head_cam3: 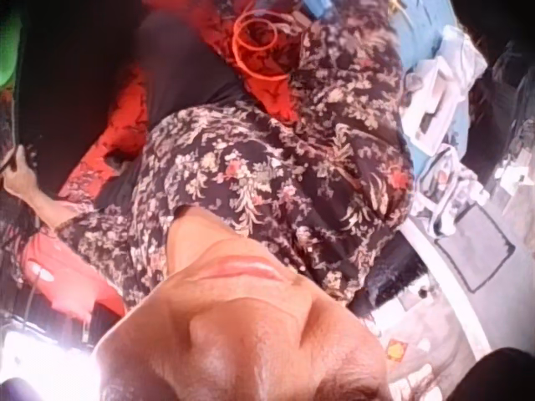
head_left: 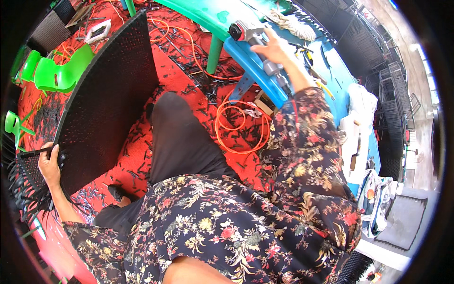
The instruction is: The person weaves strips of black material onto a chair frame, using a staple gun and pliers to secure the ends.
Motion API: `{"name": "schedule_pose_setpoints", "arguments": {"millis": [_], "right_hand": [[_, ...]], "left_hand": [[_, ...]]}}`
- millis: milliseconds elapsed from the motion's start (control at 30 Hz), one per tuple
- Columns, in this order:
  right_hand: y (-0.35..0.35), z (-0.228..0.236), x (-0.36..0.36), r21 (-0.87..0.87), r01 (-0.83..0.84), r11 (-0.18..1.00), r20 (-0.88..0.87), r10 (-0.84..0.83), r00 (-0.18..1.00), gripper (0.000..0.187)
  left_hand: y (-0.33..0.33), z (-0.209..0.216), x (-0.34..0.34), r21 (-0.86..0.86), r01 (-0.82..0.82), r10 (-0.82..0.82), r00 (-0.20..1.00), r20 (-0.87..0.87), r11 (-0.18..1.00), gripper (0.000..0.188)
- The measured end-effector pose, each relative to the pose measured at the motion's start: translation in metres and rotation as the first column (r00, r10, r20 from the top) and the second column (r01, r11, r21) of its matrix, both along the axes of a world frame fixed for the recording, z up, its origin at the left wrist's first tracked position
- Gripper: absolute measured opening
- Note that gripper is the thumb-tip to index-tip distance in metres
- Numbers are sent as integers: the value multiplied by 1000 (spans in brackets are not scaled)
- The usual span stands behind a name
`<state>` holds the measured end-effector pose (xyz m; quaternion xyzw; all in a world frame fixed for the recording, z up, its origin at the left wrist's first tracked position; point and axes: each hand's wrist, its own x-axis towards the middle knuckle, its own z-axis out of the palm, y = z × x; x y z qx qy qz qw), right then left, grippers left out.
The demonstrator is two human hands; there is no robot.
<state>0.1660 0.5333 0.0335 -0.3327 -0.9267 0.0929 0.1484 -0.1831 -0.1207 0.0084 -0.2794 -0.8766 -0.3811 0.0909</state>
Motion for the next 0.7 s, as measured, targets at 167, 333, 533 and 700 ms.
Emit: {"name": "schedule_pose_setpoints", "arguments": {"millis": [167,333,533,700], "right_hand": [[20,44,106,223,457,861,421,-508,752,74],[44,-20,188,110,322,940,510,-332,794,74],[138,-64,240,498,-201,843,498,-89,863,44],[92,9,107,332,149,931,-137,-108,985,58]], "left_hand": [[-25,-11,-17,-49,-31,28,998,-59,998,20],[-5,7,-5,-130,-133,121,988,-99,983,22],[30,24,40,-11,17,-18,991,-135,1000,28],[50,36,55,122,143,-112,966,-234,982,24]]}}
